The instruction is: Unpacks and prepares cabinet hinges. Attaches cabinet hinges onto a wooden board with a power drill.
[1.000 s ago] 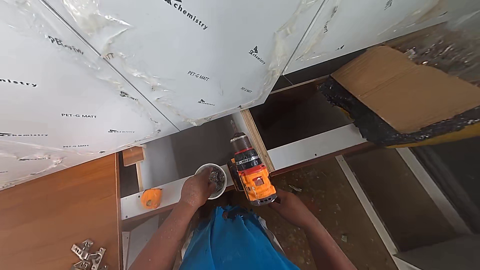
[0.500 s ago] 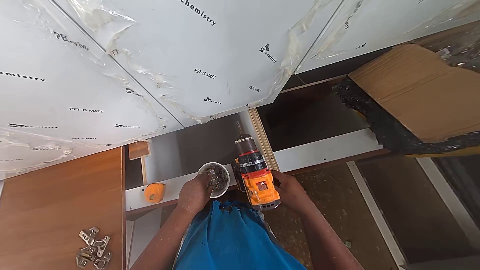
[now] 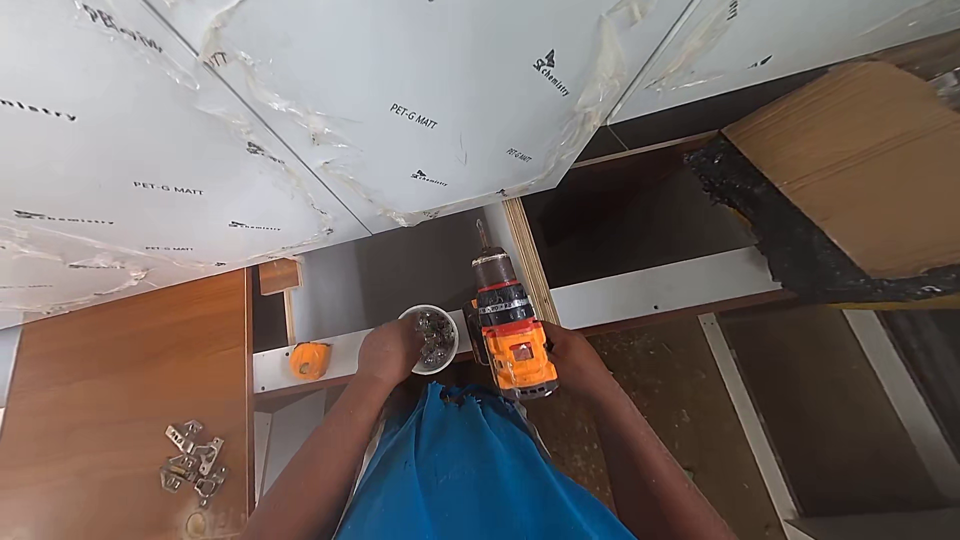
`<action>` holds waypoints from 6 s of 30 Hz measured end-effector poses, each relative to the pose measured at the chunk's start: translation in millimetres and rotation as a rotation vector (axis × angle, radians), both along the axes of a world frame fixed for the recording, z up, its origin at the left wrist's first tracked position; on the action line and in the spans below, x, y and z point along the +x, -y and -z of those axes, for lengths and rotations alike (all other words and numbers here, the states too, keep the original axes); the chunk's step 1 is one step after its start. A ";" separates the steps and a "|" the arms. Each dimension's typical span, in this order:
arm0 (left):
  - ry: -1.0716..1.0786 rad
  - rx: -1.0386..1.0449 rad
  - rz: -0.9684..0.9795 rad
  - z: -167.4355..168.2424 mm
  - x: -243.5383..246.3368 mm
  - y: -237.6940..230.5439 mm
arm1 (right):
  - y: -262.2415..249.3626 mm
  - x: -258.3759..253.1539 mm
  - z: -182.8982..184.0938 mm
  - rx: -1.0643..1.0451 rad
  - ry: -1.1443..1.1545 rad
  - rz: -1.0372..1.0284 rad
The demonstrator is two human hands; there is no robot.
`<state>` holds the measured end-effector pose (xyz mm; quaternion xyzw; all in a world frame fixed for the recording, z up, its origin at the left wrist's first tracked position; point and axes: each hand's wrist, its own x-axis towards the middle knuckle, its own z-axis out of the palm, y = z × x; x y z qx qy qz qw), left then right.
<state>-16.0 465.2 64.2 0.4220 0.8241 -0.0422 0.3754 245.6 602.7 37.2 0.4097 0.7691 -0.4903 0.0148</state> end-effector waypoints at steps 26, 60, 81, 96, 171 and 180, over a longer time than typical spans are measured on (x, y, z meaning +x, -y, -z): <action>-0.049 -0.028 0.170 2.8 -1.8 -0.8 | 15.0 4.2 -6.5 0.051 -0.043 -0.027; 0.896 0.554 -0.852 25.5 -27.6 28.0 | 11.3 32.8 8.1 0.101 -0.036 0.081; -0.186 -0.087 0.240 23.0 24.3 -15.4 | 21.0 32.0 -0.1 0.172 -0.125 0.065; -0.114 -0.185 0.358 14.5 19.1 -19.7 | 10.8 20.8 -3.0 0.190 -0.168 0.043; 1.307 0.663 -1.066 18.3 -10.1 50.2 | 19.1 39.7 2.8 0.245 -0.180 0.159; 1.326 0.720 -1.157 13.6 -7.6 46.5 | 16.8 25.8 -3.5 0.260 -0.185 0.088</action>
